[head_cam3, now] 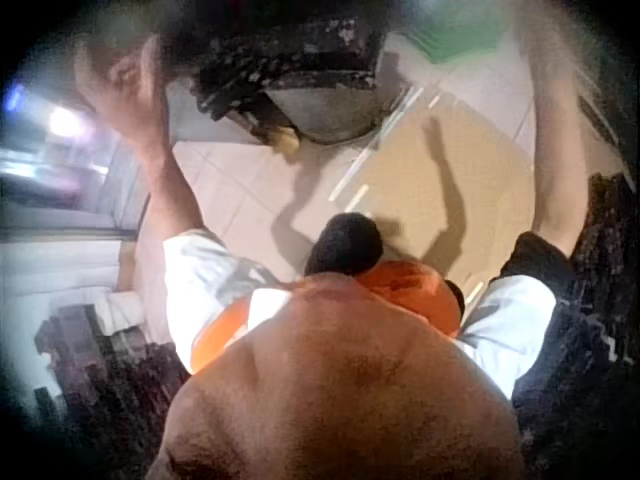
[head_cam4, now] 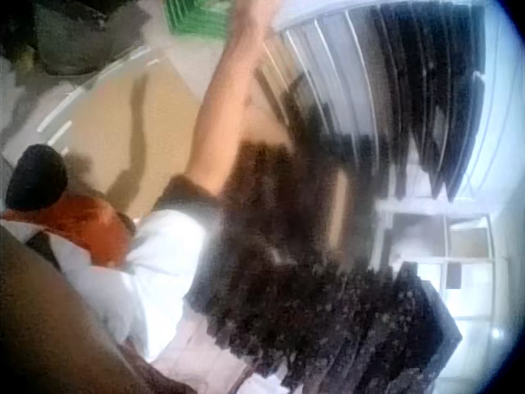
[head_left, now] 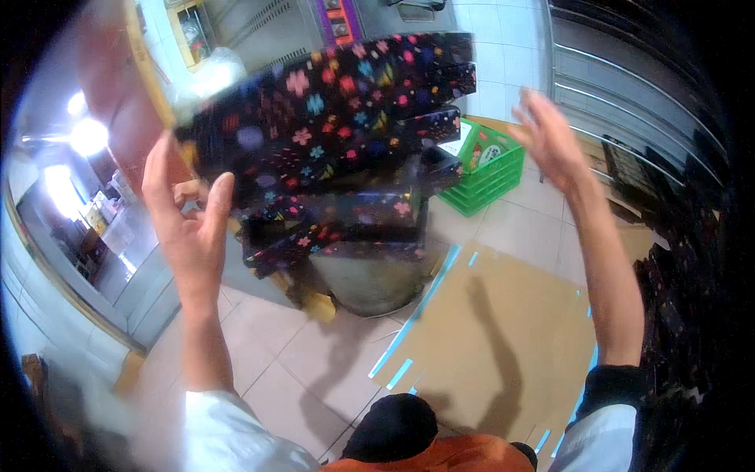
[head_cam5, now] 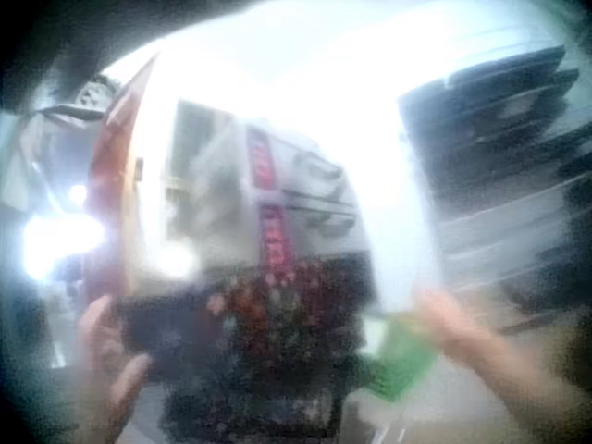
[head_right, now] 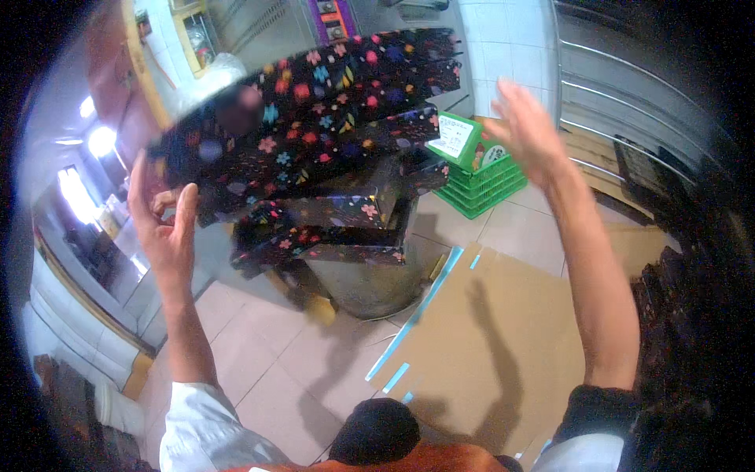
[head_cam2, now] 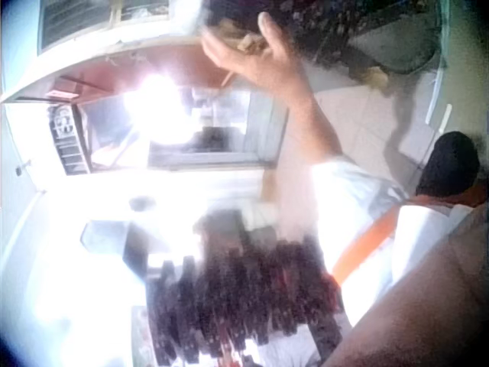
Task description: The person repeatedly assembles rectangular frames by placing four black strips onto a flat cardboard surface, pressing them into place, and then lifting the completed frame to stack it with others. The process is repeated multiple times in a continuous loop.
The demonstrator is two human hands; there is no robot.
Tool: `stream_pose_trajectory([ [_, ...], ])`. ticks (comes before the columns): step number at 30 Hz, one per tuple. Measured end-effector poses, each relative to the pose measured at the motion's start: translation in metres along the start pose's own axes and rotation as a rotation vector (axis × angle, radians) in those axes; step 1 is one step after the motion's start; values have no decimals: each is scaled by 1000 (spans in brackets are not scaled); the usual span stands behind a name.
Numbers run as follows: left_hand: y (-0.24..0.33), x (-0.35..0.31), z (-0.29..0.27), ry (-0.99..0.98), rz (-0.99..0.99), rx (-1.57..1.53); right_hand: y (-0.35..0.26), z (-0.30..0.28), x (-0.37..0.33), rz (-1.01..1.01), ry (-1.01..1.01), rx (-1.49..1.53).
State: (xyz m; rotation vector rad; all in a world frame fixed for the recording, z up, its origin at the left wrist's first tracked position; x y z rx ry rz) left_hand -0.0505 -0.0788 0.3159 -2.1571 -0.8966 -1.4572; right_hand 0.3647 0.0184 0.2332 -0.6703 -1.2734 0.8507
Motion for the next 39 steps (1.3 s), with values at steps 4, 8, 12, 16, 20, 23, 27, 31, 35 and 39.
stream_pose_trajectory([
  [4, 0, -9, 25, -37, -26, -67, 63, -30, -70, 236, 14, -159],
  [8, 28, -12, 33, 30, 133, 244, 106, -80, -141, 380, 175, -72],
  [12, 48, 6, 43, 71, 214, 360, 141, -113, -205, 470, 320, 9],
  [16, 49, 48, 82, -67, 349, 412, 193, -125, -263, 532, 391, 129],
  [20, 62, 38, 121, -208, 366, 285, 233, -157, -346, 653, 448, 76],
  [23, 89, -59, 134, 26, 317, -206, 280, -184, -434, 788, 545, -143],
  [27, 133, -266, 312, -1018, 278, -395, 272, -262, -597, 775, 579, -1473],
  [31, 43, -490, 456, -1278, 1, -336, 259, -287, -679, 1145, 700, -1477],
  [35, -9, -566, 512, -1440, -549, -97, 264, -313, -731, 1305, 796, -1212],
  [39, -23, -575, 518, -1394, -879, 105, 257, -325, -748, 1196, 811, -1202],
])
Point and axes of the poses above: each hand's wrist, its own x-axis towards the middle knuckle, its own z-axis out of the palm, y = z × x, the point moved 10 cm from there along x, towards the middle knuckle, and after that the axes turned 12 degrees about -y, right-handed, at the moved point
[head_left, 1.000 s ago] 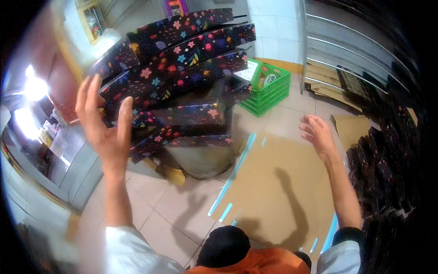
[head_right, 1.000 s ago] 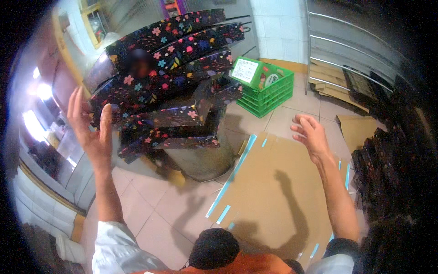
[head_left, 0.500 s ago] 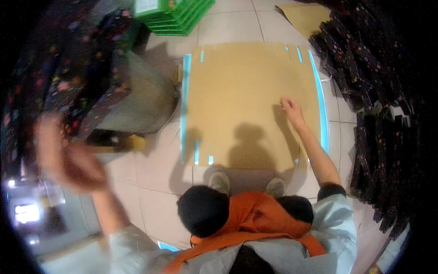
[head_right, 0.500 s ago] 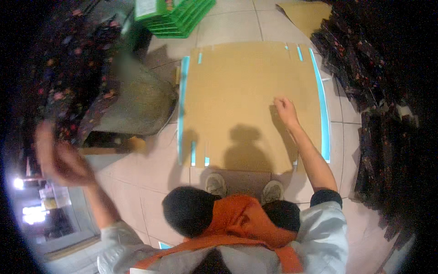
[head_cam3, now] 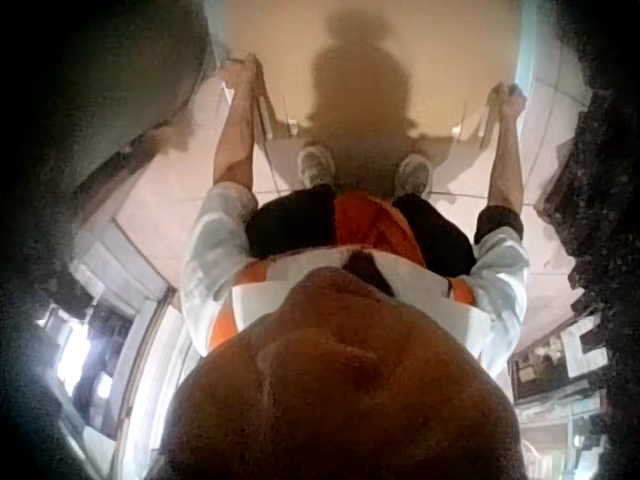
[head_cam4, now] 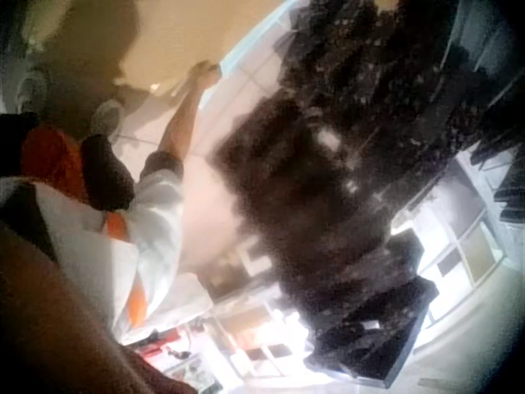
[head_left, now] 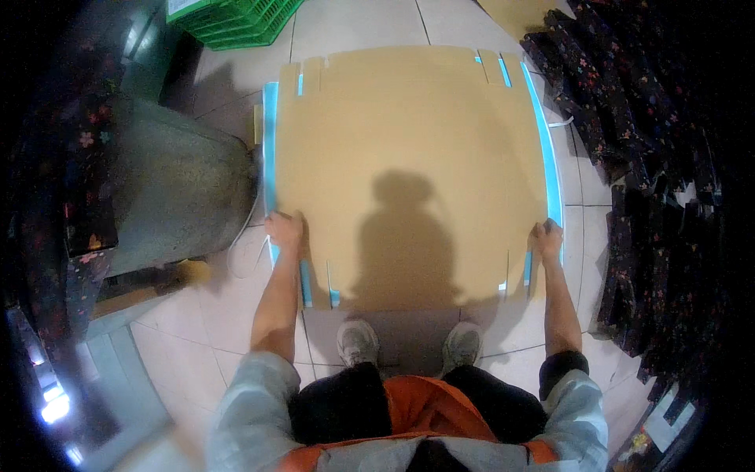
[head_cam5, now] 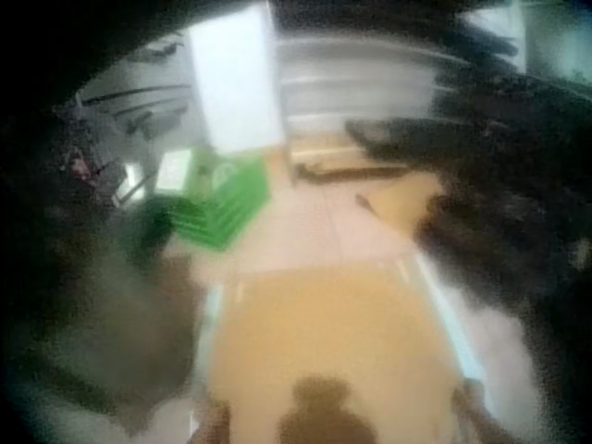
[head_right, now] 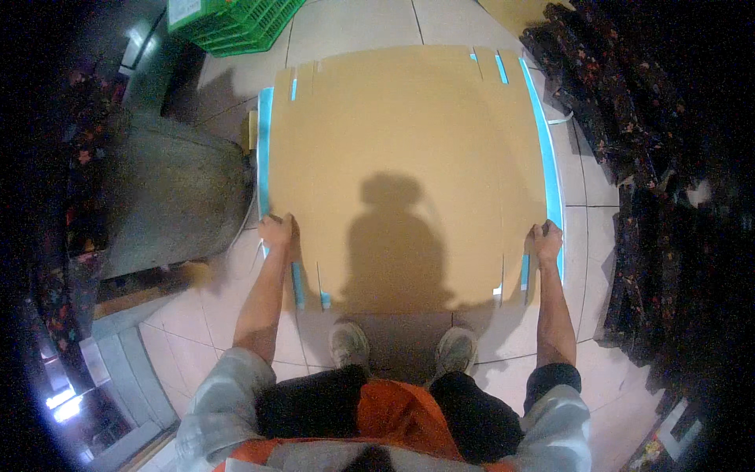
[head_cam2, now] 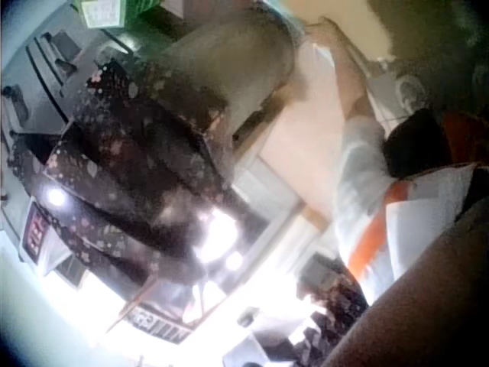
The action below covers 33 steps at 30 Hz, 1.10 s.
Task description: The person repeatedly assembles rectangular frames by placing four black strips onto a flat cardboard surface, pressing them into place, and then lifting the completed frame to stack it with others. The process is repeated multiple times in a continuous loop.
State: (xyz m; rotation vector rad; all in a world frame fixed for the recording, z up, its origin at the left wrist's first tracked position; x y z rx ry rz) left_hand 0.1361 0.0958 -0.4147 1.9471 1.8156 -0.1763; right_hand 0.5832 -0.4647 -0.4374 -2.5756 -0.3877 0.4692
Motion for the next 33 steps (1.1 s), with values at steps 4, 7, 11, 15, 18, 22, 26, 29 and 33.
stream_pose_trajectory([
  [4, -18, 29, 1, -84, -45, -66, -8, 13, 2, 38, -61, 301],
  [7, -29, 41, -2, -44, -7, -66, -11, 22, 7, 165, -208, 340],
  [11, -33, 48, -16, 95, 107, 12, -18, 27, 10, 166, -243, 497],
  [15, -12, 27, -33, -17, 174, -344, -11, 20, 4, 127, -273, 502],
  [18, 25, 6, -59, -339, 246, -602, -10, 9, 0, 115, -222, 502],
  [22, 50, -7, -93, -611, 453, -571, -30, 14, 0, 228, -307, 681],
  [26, -8, -23, -144, -446, 360, -780, -22, -12, 2, 282, -282, 480],
  [29, -12, -46, -131, -673, 445, -1109, -30, -29, -8, 305, -400, 389],
  [33, -53, -21, -90, -838, 348, -1069, -51, -21, -20, 222, -633, 759],
])
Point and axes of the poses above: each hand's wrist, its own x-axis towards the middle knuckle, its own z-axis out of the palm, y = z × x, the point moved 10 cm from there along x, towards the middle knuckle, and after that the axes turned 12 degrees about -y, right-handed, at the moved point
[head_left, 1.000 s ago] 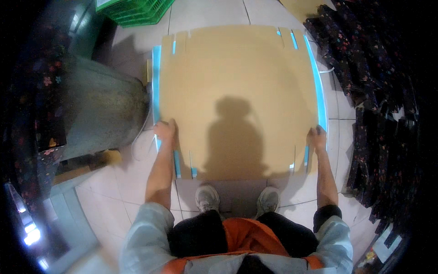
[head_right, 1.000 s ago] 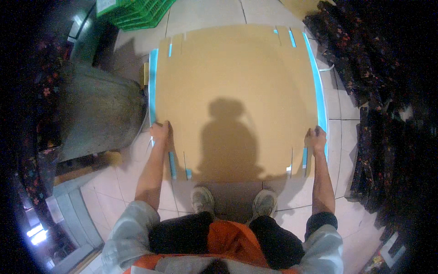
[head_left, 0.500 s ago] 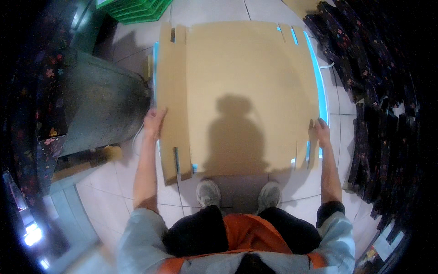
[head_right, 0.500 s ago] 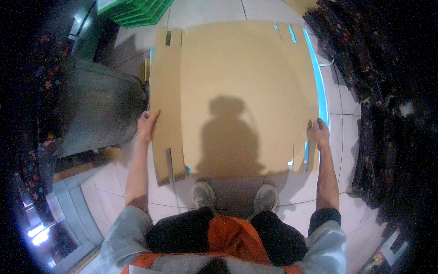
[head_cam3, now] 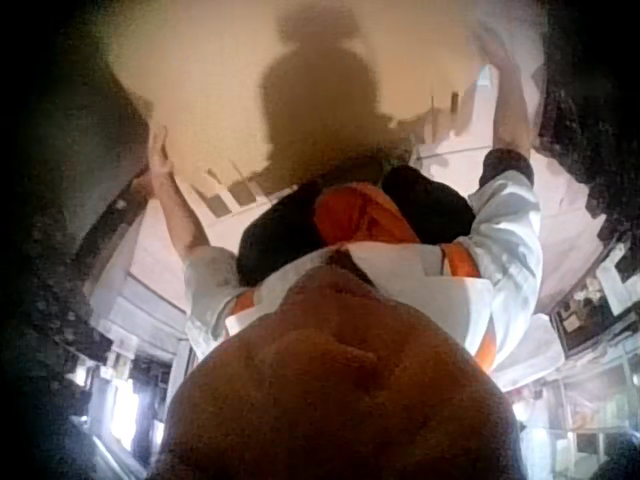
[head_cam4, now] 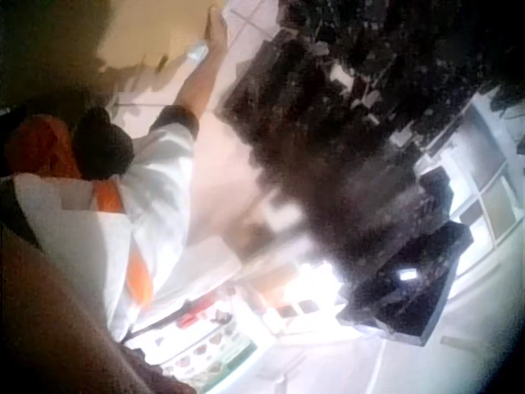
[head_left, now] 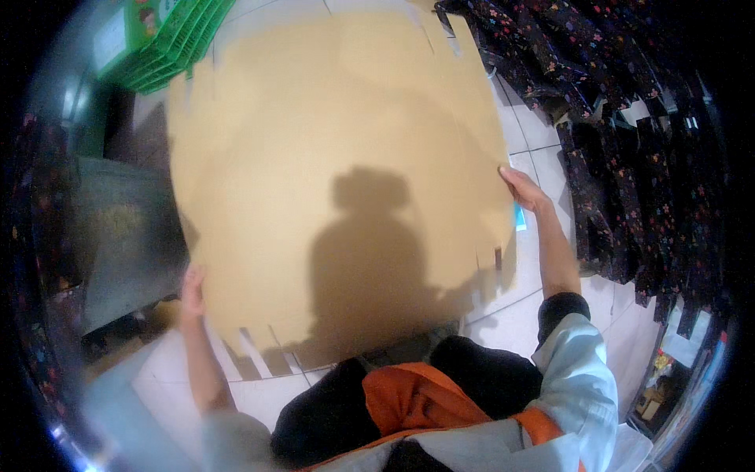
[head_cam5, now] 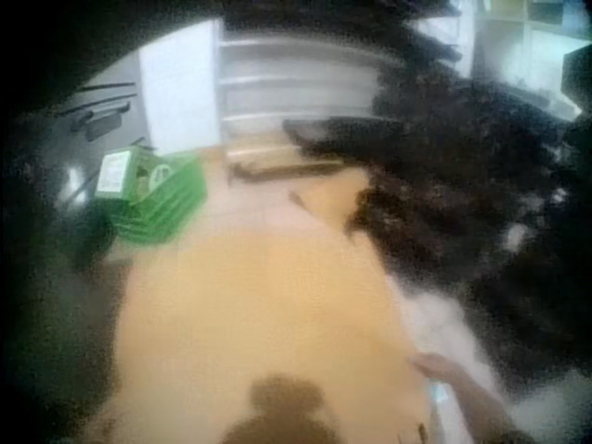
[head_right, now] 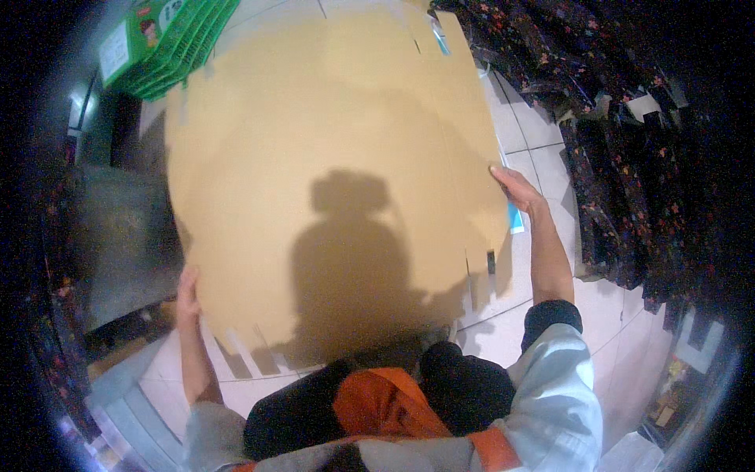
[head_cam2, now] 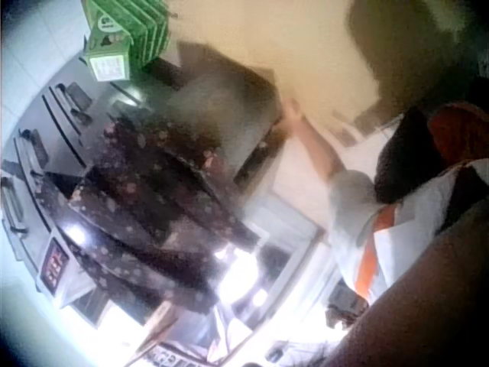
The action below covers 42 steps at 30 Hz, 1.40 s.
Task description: The person repeatedly assembles rectangular frames by placing four black strips onto a flat cardboard surface, pressing them into place, and then lifting the completed frame to stack it with others. The process is repeated multiple times in a continuous loop.
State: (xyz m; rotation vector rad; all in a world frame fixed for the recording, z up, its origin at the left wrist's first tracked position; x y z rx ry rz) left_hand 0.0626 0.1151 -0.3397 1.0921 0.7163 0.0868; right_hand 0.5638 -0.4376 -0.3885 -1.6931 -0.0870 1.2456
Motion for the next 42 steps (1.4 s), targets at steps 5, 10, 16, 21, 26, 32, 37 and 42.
stream_pose_trajectory([
  [5, -35, 5, -8, 134, -276, 454, 23, 27, -24, 9, -89, -27],
  [10, -53, 7, 60, 215, -105, 1055, 20, 67, -40, 8, 220, -609],
  [16, -56, 41, 107, 315, 121, 1109, 20, 91, -22, -315, 452, -766],
  [21, -66, 50, 57, 287, -149, 311, 39, 70, -4, -100, 199, 347],
  [26, -47, 89, 79, 134, -164, 493, 54, 51, 24, 57, 69, 267],
  [32, -51, 128, 88, 56, -157, 810, 24, 71, 48, -129, 8, -72],
  [37, -34, 104, 104, 502, -183, 1225, -21, 108, 15, -79, 412, -932],
  [42, -36, 87, 138, 523, 23, 1311, -20, 129, 8, -94, 439, -1013],
])
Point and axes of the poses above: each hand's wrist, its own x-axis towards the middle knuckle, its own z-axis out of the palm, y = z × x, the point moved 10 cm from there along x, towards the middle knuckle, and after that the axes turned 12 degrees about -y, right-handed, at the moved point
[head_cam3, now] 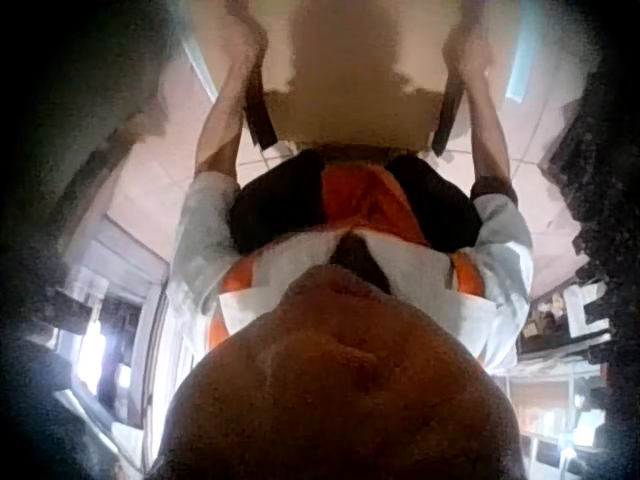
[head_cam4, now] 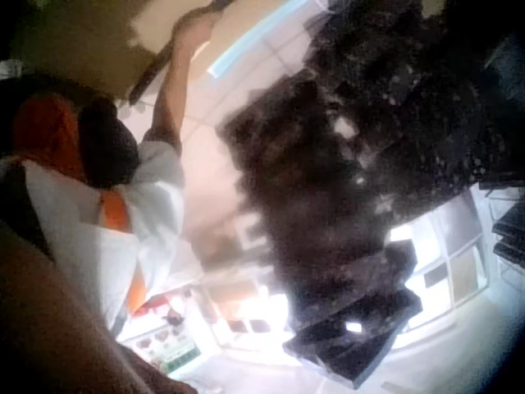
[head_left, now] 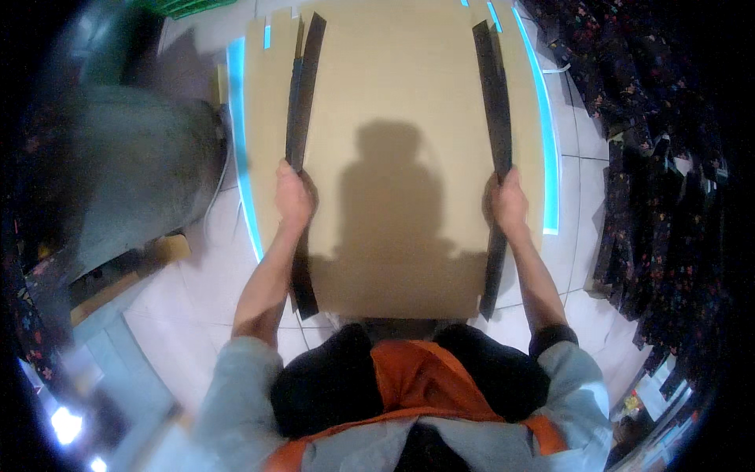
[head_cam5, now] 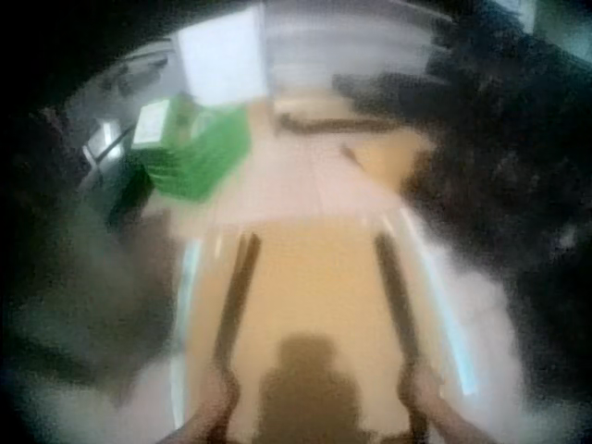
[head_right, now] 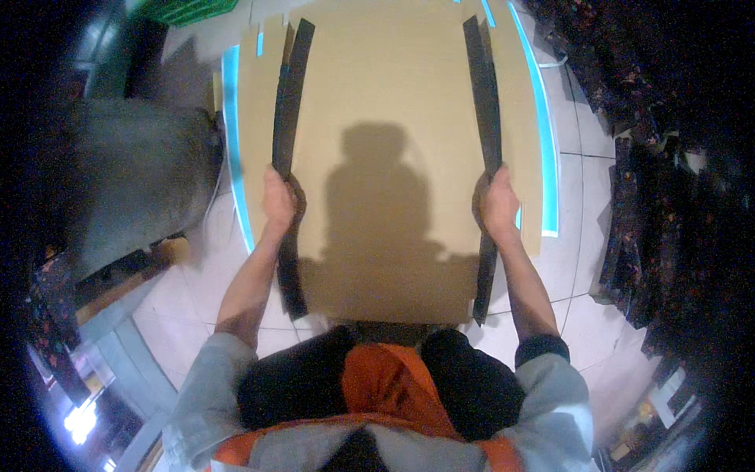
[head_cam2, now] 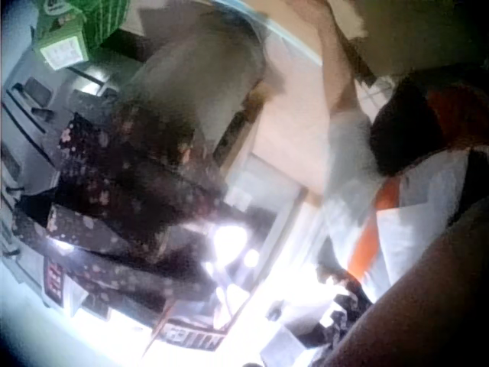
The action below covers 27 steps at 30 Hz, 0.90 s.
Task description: The person repeatedly assembles rectangular frames by placing four black strips onto a flat cardboard surface, pressing them into place, and then lifting the completed frame to stack it with others. The process is repeated multiple times in a continuous loop.
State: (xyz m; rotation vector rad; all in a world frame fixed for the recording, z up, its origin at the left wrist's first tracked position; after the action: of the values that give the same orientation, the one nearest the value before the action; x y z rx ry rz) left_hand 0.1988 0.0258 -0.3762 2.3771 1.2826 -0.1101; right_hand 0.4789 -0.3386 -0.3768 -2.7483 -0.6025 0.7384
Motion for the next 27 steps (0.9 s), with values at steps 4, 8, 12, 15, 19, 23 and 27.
stream_pose_trajectory([
  [4, 20, 3, -5, 90, 272, -9, -16, 3, 12, -90, 112, -17],
  [8, 31, -26, -5, 39, 567, 35, -24, 1, 7, -249, 145, -73],
  [12, -8, -82, 7, -389, 770, 149, -1, 10, -52, -407, 152, -45],
  [15, -33, -104, 12, -595, 863, 279, 16, 20, -75, -416, 34, -65],
  [19, -41, -138, 16, -702, 935, 578, 21, 13, -108, -495, -205, -67],
  [23, -75, -153, 36, -669, 859, 719, 47, 35, -131, -564, -405, -129],
  [27, -76, -150, 39, -912, 695, 590, 86, 54, -135, -487, -454, -410],
])
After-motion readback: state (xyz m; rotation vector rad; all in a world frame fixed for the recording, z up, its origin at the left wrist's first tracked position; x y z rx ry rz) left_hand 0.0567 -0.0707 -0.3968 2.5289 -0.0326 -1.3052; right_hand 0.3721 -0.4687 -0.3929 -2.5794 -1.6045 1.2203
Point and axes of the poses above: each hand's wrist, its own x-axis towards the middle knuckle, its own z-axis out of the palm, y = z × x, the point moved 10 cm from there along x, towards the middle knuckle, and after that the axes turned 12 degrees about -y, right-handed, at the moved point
